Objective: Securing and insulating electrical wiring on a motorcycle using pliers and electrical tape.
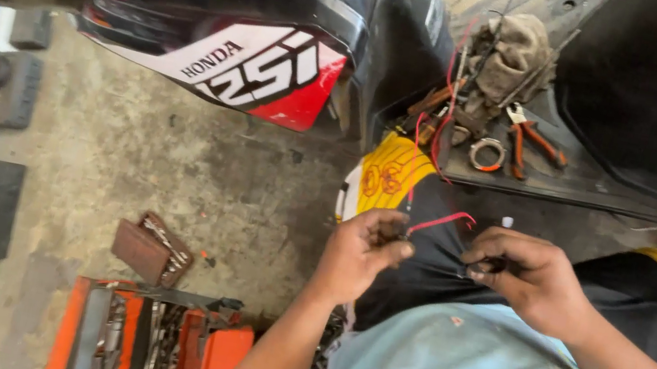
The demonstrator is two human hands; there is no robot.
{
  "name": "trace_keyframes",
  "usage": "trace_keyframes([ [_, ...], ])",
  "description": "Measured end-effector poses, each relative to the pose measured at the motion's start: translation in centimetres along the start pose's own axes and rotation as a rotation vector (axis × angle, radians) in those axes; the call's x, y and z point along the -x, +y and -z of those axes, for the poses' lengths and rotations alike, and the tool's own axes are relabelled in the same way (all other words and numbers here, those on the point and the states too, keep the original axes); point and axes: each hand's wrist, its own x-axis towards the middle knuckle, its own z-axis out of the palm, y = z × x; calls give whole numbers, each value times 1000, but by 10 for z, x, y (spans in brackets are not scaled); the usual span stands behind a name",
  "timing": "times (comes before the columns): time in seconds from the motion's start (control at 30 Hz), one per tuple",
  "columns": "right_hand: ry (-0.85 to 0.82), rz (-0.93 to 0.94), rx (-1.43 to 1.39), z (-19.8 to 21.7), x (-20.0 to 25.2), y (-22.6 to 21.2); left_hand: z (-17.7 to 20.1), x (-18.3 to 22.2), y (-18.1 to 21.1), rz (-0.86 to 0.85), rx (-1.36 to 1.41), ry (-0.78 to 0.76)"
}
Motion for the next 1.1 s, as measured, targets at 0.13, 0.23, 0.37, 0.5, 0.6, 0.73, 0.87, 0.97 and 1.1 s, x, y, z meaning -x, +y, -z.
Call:
trace_keyframes([
  [0.13,27,48,139,26,11,-59,-33,8,51,177,420,-153],
  [0.23,-7,273,367,39,14,-90,-55,10,65,218,547,-279],
  [0.37,-44,412,531,44,21,-109,-70,6,95,225,644,-415],
  [0.5,-5,309,567,46,30,-103,-82,3,107,209,626,-454],
  [0.6,-9,327,586,48,32,-98,-88,3,114,171,594,-456],
  [0.73,-2,348,634,46,33,-96,-89,3,116,207,532,-442],
  [0.87,-20,388,644,44,32,-98,-87,3,110,191,518,-455],
  [0.97,-47,419,645,43,27,-100,-85,1,110,173,464,-463],
  [1.1,-51,389,680,41,30,-92,-84,-1,115,182,441,-462],
])
